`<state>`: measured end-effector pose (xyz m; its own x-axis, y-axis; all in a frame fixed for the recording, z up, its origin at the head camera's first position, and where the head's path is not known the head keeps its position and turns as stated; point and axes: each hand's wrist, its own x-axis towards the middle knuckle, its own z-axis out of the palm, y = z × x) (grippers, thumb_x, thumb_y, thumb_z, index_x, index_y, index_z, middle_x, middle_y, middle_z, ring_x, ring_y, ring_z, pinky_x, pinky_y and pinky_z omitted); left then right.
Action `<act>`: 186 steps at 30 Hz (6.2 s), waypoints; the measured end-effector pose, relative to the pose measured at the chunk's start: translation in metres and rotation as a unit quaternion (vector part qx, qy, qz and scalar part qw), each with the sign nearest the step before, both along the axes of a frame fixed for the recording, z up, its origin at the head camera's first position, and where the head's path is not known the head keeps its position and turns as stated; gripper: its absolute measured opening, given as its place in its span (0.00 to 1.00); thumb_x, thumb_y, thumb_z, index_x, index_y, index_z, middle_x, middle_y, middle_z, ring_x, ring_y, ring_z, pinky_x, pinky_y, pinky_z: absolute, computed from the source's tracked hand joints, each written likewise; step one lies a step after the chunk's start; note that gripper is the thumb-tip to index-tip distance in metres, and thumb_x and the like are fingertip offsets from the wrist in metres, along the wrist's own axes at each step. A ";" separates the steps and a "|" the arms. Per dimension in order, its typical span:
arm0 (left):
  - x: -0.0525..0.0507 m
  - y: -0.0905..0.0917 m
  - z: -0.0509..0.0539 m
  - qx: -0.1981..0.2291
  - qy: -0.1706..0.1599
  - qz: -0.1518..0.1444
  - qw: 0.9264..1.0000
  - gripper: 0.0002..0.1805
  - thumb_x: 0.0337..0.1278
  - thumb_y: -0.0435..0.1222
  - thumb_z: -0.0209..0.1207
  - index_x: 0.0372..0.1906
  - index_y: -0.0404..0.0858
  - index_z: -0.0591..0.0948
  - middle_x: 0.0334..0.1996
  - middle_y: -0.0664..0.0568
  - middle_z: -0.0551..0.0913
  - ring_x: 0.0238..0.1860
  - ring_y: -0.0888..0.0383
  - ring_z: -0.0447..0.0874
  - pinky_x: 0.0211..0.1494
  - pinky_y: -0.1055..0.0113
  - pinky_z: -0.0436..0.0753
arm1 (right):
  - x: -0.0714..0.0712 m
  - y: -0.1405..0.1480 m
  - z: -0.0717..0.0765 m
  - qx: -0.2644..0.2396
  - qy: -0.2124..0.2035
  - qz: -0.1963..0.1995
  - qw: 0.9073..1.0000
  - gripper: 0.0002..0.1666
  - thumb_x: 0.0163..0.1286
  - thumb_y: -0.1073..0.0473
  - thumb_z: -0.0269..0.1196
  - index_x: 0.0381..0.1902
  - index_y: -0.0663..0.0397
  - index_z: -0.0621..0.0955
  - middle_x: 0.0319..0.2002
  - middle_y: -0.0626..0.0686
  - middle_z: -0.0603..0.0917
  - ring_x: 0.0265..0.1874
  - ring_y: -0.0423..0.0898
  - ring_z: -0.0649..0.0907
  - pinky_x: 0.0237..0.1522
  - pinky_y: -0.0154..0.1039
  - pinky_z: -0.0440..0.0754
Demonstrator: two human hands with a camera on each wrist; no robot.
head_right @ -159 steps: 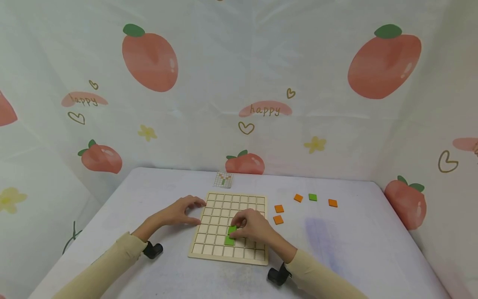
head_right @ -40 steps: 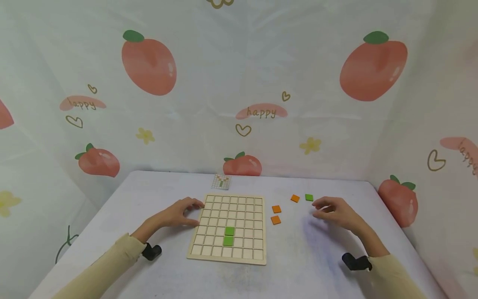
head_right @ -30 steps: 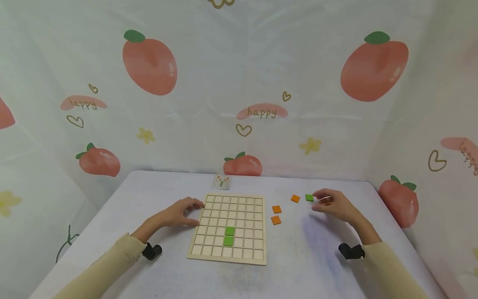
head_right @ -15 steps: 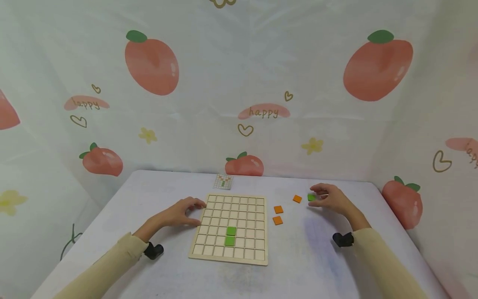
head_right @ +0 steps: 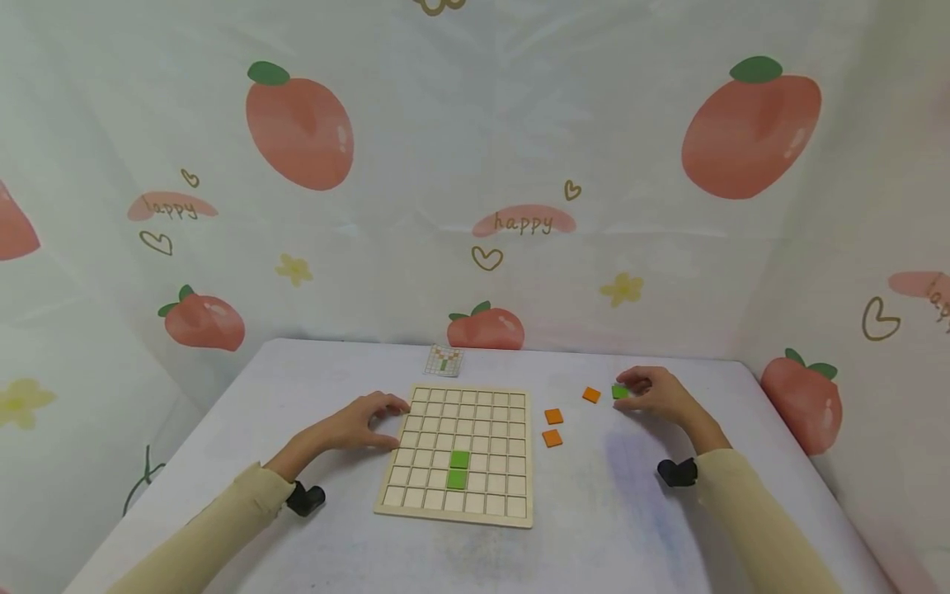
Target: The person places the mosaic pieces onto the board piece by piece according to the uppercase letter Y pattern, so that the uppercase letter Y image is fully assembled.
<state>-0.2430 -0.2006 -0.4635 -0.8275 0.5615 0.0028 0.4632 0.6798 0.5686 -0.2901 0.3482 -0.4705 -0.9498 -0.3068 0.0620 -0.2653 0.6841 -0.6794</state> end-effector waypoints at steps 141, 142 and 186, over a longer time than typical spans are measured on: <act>-0.007 0.006 -0.009 0.075 -0.055 0.059 0.994 0.25 0.51 0.34 0.76 0.56 0.37 0.82 0.49 0.49 0.81 0.54 0.47 0.76 0.63 0.48 0.72 | 0.052 -0.228 -0.001 -0.107 -0.008 0.187 0.977 0.12 0.60 0.61 0.76 0.40 0.58 0.87 0.35 0.48 0.85 0.30 0.41 0.82 0.36 0.37 0.82; -0.007 0.006 -0.008 0.076 -0.056 0.060 0.994 0.25 0.51 0.34 0.76 0.56 0.37 0.82 0.49 0.49 0.81 0.54 0.47 0.76 0.63 0.48 0.72 | 0.052 -0.228 -0.001 -0.106 -0.007 0.186 0.977 0.12 0.60 0.61 0.76 0.40 0.58 0.87 0.34 0.48 0.84 0.30 0.41 0.82 0.36 0.37 0.82; -0.007 0.006 -0.007 0.054 -0.036 0.056 0.996 0.25 0.51 0.35 0.76 0.56 0.39 0.82 0.45 0.51 0.80 0.50 0.48 0.75 0.59 0.49 0.73 | 0.056 -0.235 0.004 -0.101 -0.007 0.190 0.977 0.07 0.62 0.63 0.74 0.37 0.59 0.87 0.34 0.50 0.84 0.34 0.44 0.82 0.38 0.38 0.81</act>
<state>-0.2498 -0.1944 -0.4707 -0.8855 0.4647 -0.0043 0.3424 0.6588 0.6699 -0.2336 0.1128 -0.4666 -0.7712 -0.6198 0.1456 -0.4636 0.3900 -0.7956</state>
